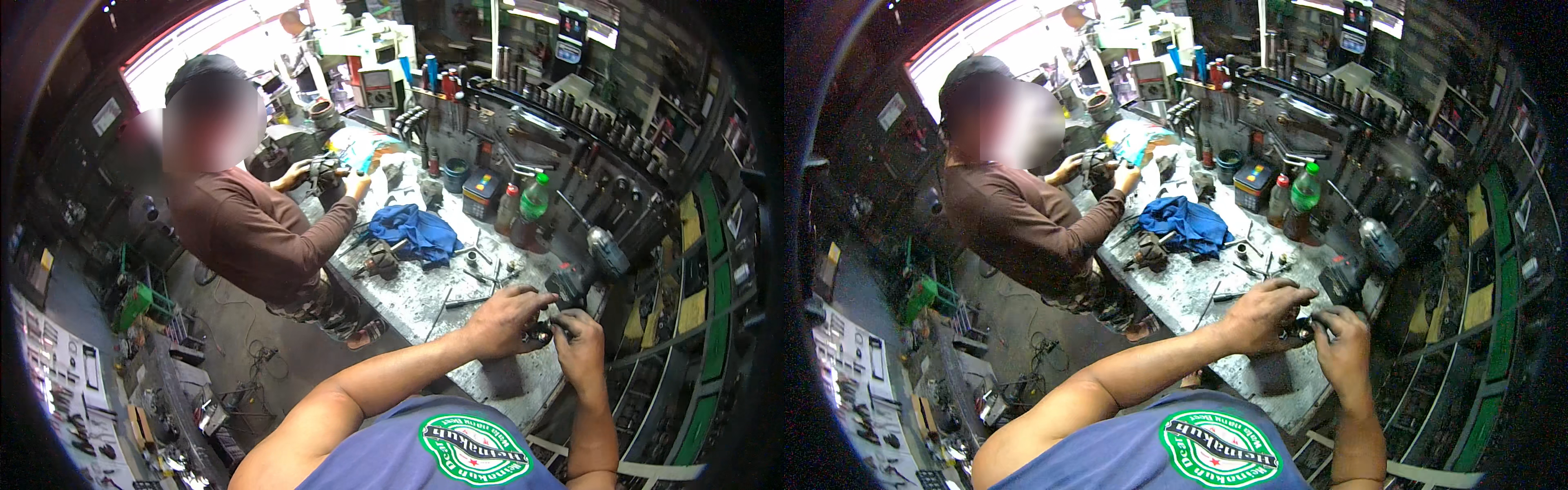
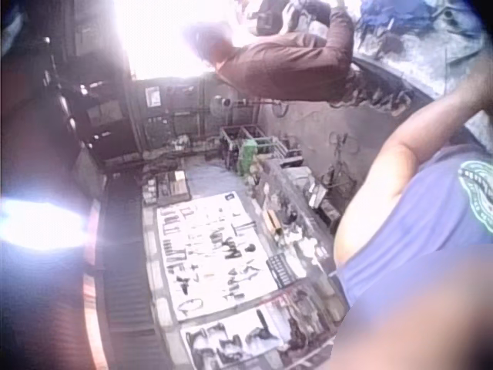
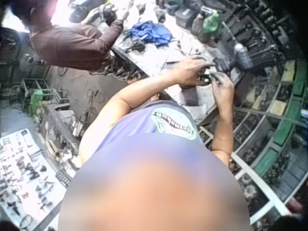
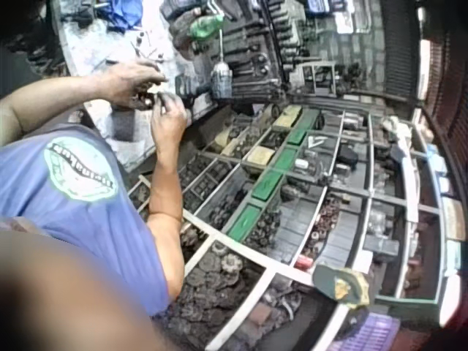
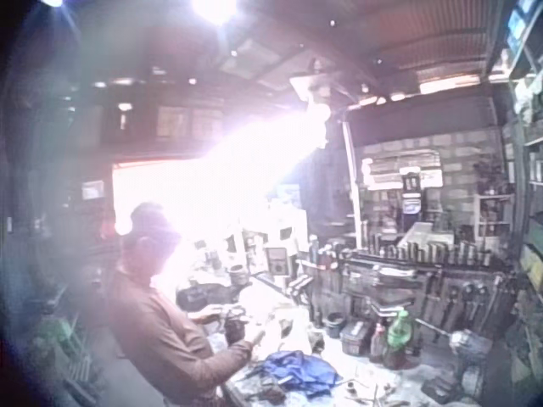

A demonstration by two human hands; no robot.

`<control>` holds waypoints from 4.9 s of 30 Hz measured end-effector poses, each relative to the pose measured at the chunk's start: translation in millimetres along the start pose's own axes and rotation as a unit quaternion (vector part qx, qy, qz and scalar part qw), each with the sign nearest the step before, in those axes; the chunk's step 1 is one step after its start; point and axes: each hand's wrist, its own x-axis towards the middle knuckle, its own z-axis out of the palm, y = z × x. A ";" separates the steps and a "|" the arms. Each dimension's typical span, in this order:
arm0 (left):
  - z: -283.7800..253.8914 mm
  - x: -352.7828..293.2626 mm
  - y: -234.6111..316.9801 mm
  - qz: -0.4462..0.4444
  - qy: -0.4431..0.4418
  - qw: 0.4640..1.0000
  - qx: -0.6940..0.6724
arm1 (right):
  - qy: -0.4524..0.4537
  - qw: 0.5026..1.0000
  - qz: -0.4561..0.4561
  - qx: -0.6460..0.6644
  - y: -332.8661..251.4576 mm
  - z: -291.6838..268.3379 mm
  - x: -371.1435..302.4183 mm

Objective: The person assembles a small mechanical component on a workbench, using a wrench and a power drill to tighten bolts and secure parts. The person handles the component with both hands, adjusts its position, and uses tools to fasten it.

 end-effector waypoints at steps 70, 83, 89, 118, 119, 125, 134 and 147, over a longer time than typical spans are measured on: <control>-16.4 14.4 13.8 -0.026 -0.107 0.993 0.047 | -0.014 0.933 0.208 0.293 69.9 18.2 -63.2; -23.8 19.3 20.2 -0.042 -0.168 0.983 0.065 | -0.067 0.960 0.151 0.228 62.0 24.1 -58.8; -21.3 15.4 11.2 -0.025 -0.155 0.986 0.052 | -0.050 0.929 0.258 0.261 108.7 26.9 -16.6; -21.5 14.1 4.4 -0.027 -0.133 0.991 -0.003 | -0.144 0.982 -0.005 0.120 101.7 55.0 117.5; -22.9 15.2 7.4 -0.030 -0.135 0.990 0.003 | -0.141 0.984 -0.014 0.105 90.5 29.3 105.9; -26.5 25.5 25.4 -0.078 -0.155 0.983 0.055 | -0.061 0.970 0.114 0.207 22.8 -53.5 55.2; -21.6 35.3 30.5 -0.097 -0.175 0.975 0.101 | -0.002 0.967 -0.200 -0.156 -14.4 -55.9 35.5; 3.7 34.4 27.3 -0.075 -0.119 0.985 0.096 | -0.396 0.916 0.027 0.064 2.8 -85.6 105.1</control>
